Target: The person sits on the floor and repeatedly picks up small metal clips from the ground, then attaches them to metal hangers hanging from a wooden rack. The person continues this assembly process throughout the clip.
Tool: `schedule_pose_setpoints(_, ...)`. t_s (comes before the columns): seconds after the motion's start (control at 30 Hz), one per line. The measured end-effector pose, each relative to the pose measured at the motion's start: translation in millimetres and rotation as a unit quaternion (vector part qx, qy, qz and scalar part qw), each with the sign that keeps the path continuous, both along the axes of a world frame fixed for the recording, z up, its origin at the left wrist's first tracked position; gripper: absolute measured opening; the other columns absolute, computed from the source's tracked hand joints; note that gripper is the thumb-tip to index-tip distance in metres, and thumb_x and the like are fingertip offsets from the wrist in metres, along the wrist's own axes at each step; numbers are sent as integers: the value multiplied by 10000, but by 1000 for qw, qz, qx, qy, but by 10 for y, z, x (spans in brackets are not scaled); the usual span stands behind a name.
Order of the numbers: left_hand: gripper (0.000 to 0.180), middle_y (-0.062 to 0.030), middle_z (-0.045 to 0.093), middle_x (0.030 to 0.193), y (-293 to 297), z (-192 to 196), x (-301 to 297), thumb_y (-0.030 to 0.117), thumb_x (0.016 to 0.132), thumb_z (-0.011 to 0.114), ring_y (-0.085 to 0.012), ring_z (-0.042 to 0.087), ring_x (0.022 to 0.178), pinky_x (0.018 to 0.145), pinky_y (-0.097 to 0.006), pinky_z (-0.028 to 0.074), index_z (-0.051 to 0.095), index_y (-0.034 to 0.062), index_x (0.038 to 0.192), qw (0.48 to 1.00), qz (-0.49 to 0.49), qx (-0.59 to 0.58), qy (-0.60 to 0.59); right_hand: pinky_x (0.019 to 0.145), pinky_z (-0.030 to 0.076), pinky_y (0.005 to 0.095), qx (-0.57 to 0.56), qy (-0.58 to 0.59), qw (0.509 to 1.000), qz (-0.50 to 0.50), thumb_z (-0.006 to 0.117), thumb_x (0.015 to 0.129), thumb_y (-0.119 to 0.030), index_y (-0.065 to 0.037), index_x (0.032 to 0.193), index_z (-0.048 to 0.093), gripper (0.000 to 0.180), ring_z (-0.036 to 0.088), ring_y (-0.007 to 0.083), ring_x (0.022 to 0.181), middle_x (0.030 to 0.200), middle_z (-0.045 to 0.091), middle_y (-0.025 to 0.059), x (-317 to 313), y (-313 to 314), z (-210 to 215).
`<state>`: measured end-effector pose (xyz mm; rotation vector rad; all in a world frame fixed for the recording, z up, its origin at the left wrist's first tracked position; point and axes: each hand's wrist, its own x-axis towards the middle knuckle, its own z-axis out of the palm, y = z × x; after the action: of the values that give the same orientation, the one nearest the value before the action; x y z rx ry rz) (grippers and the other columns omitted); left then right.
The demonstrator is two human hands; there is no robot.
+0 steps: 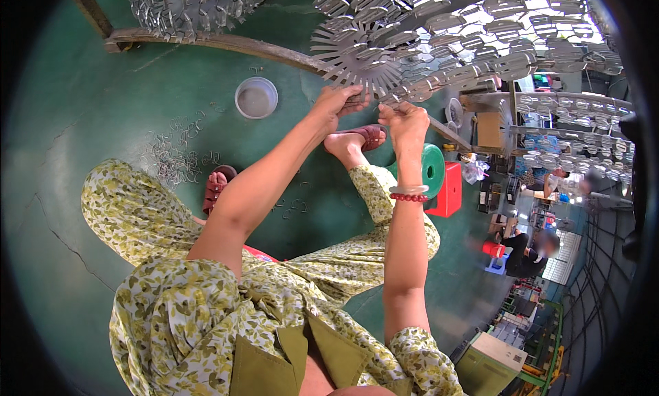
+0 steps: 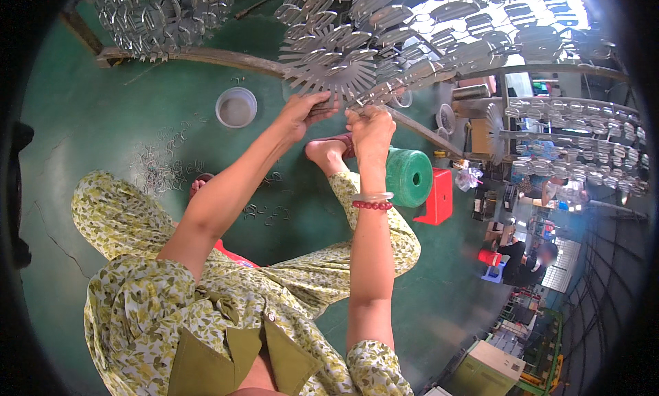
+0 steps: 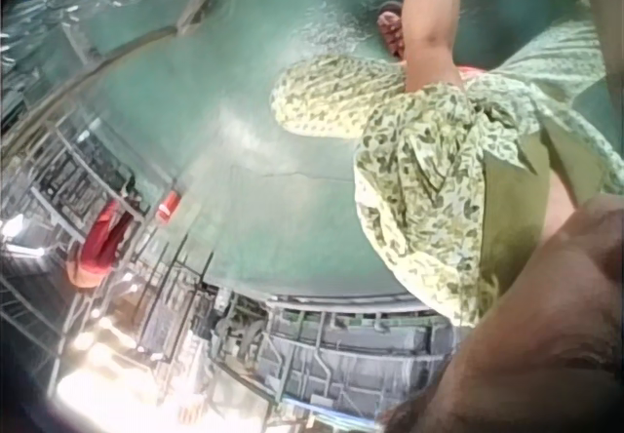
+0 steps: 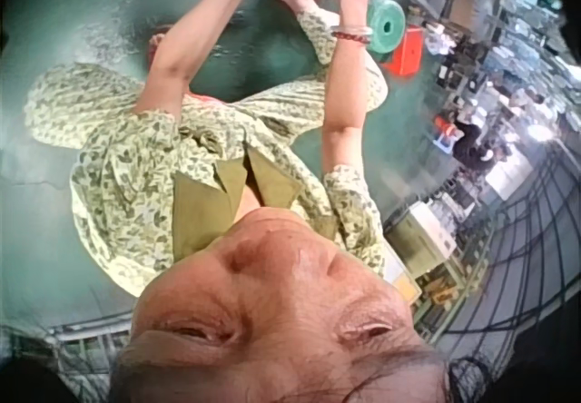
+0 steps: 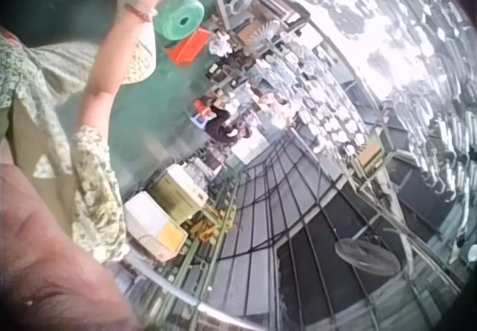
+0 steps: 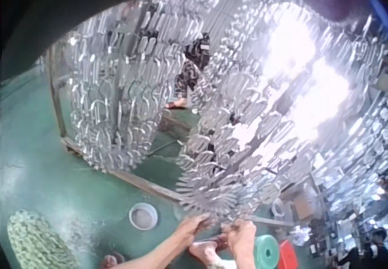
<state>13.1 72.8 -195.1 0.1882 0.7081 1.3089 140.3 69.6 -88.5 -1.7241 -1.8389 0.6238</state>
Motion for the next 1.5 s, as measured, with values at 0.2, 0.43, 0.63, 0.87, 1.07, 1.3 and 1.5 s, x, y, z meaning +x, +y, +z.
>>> schedule_pose_setpoints(0.2, 248, -128, 699, 958, -29, 35, 29, 149, 867, 656, -199, 691, 853, 776, -295, 569, 636, -39, 1027, 1000, -16, -11, 5, 493, 524, 264, -23, -17, 999, -22, 739, 775, -64, 102, 764, 672, 180, 676, 169, 559, 664, 684, 158, -7, 25, -11)
schedule_pose_setpoints(0.43, 273, -148, 691, 989, -113, 70, 13, 129, 854, 672, -236, 689, 883, 821, -327, 568, 626, -62, 1044, 999, -10, -22, -28, 480, 523, 272, -16, -22, 999, -34, 730, 779, -55, 110, 754, 663, 181, 676, 181, 548, 661, 682, 167, -72, -29, -11)
schedule_pose_setpoints(0.63, 253, -149, 687, 997, -140, 27, 49, 115, 860, 659, -231, 688, 879, 813, -330, 570, 627, -60, 1039, 999, -12, -20, -43, 491, 532, 280, 30, -86, 996, 0, 716, 788, -64, 115, 752, 661, 191, 684, 201, 560, 664, 683, 179, -67, -87, -24)
schedule_pose_setpoints(0.87, 234, -145, 691, 989, -176, 65, 31, 116, 892, 612, -221, 685, 885, 815, -319, 564, 631, -59, 1046, 998, -24, -23, -47, 523, 555, 289, 27, -66, 997, -4, 708, 790, -58, 121, 771, 666, 184, 689, 202, 582, 668, 683, 178, -65, -82, -71)
schedule_pose_setpoints(1.07, 267, -150, 684, 1006, -171, 15, -34, 105, 871, 635, -221, 683, 891, 805, -313, 570, 620, -85, 1059, 999, -25, 2, -42, 518, 547, 280, 17, -16, 1000, -15, 695, 802, -56, 123, 811, 667, 181, 685, 186, 581, 670, 683, 167, -89, -103, -70)
schedule_pose_setpoints(1.3, 305, -144, 653, 1053, -172, -36, -89, 76, 868, 618, -246, 652, 978, 834, -363, 568, 574, -73, 1130, 996, -51, 46, -58, 485, 517, 267, -22, -1, 999, -30, 662, 853, -98, 86, 873, 673, 185, 669, 157, 552, 654, 680, 140, -112, -191, 85)
schedule_pose_setpoints(1.5, 460, -169, 568, 1156, -171, -82, -137, -32, 874, 527, -320, 604, 1046, 885, -454, 544, 414, 8, 1317, 986, -57, 85, -130, 517, 532, 294, 30, 58, 997, -40, 653, 872, -143, 48, 1020, 677, 243, 679, 176, 556, 646, 678, 156, -80, -362, 25)
